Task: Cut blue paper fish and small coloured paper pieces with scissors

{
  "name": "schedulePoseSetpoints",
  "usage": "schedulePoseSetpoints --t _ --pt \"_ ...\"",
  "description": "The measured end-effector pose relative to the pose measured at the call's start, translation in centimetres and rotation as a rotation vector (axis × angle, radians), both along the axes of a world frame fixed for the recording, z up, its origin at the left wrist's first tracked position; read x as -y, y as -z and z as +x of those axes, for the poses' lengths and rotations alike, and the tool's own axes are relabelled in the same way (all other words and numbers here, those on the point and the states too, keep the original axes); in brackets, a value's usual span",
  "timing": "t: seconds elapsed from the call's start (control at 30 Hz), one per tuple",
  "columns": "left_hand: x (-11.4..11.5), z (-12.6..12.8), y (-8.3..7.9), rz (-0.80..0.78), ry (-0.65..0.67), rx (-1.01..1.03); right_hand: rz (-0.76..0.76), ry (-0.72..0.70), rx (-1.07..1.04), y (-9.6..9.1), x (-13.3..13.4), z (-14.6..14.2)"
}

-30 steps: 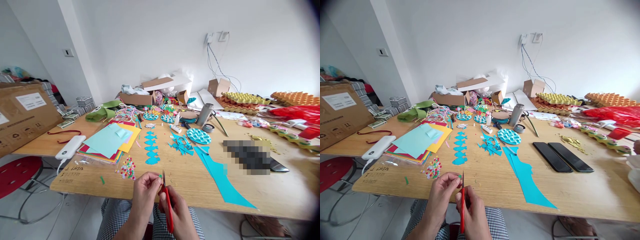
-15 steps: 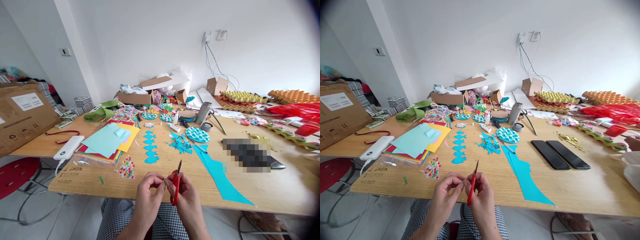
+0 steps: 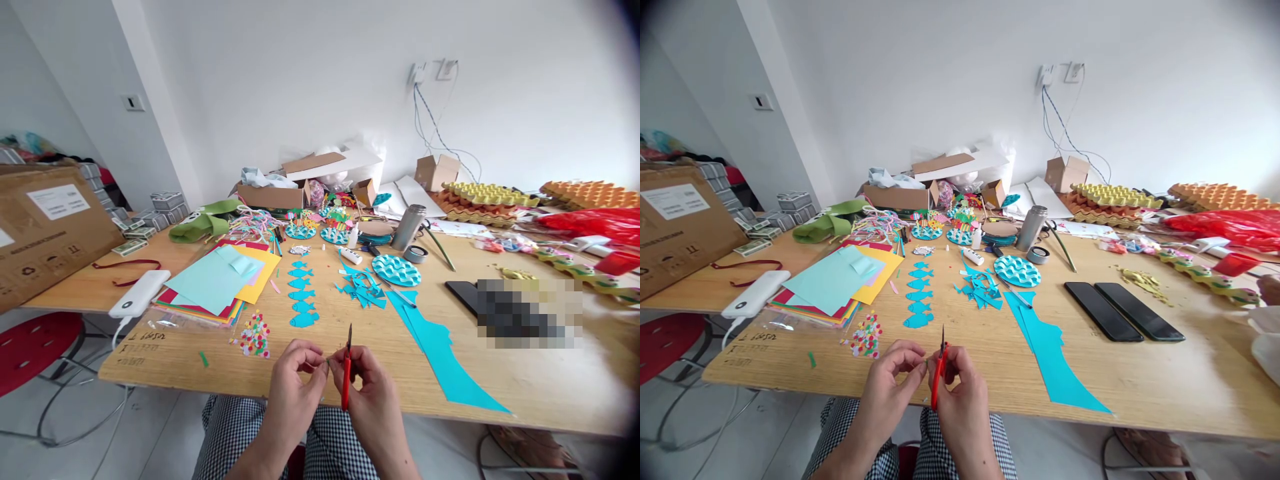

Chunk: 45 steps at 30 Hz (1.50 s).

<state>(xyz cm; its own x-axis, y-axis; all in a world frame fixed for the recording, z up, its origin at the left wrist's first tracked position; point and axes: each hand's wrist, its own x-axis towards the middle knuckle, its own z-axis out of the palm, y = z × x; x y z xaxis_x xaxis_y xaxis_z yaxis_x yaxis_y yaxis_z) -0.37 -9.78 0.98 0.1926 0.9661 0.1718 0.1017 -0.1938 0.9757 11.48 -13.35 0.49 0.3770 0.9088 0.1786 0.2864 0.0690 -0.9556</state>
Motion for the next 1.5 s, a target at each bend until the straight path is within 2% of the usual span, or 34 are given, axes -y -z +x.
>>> schedulePoseSetpoints --t 0.1,0.23,0.33,0.47,0.6,0.73,0.97,1.2,1.5 --pt "-0.2 0.0 0.0 -0.068 -0.011 0.096 -0.022 -0.017 -0.039 0.1 0.1 0.1" --pt "-0.7 0.0 0.2 -0.301 -0.008 0.319 -0.064 -0.093 -0.083 0.6 1.0 -0.1" --pt "-0.8 0.0 0.3 -0.431 -0.030 0.446 -0.108 -0.195 -0.041 1.2 1.8 -0.6" --pt "-0.6 0.3 0.1 -0.519 -0.044 0.538 -0.175 -0.297 0.028 1.6 2.2 -1.2" --pt "-0.4 0.7 0.1 -0.525 -0.077 0.575 -0.181 -0.301 0.030 1.8 1.9 -1.6" --pt "-0.1 1.1 0.3 -0.508 -0.113 0.582 -0.155 -0.224 0.008 2.1 1.8 -2.0" --pt "0.4 2.0 0.5 -0.579 -0.115 0.675 -0.116 -0.197 -0.051 2.5 1.8 -2.1" --pt "0.8 2.3 0.8 -0.593 -0.095 0.733 -0.110 -0.235 -0.097 2.6 1.8 -1.9" --pt "1.1 2.4 0.4 -0.609 -0.084 0.762 -0.112 -0.295 -0.158 2.5 1.9 -1.5"
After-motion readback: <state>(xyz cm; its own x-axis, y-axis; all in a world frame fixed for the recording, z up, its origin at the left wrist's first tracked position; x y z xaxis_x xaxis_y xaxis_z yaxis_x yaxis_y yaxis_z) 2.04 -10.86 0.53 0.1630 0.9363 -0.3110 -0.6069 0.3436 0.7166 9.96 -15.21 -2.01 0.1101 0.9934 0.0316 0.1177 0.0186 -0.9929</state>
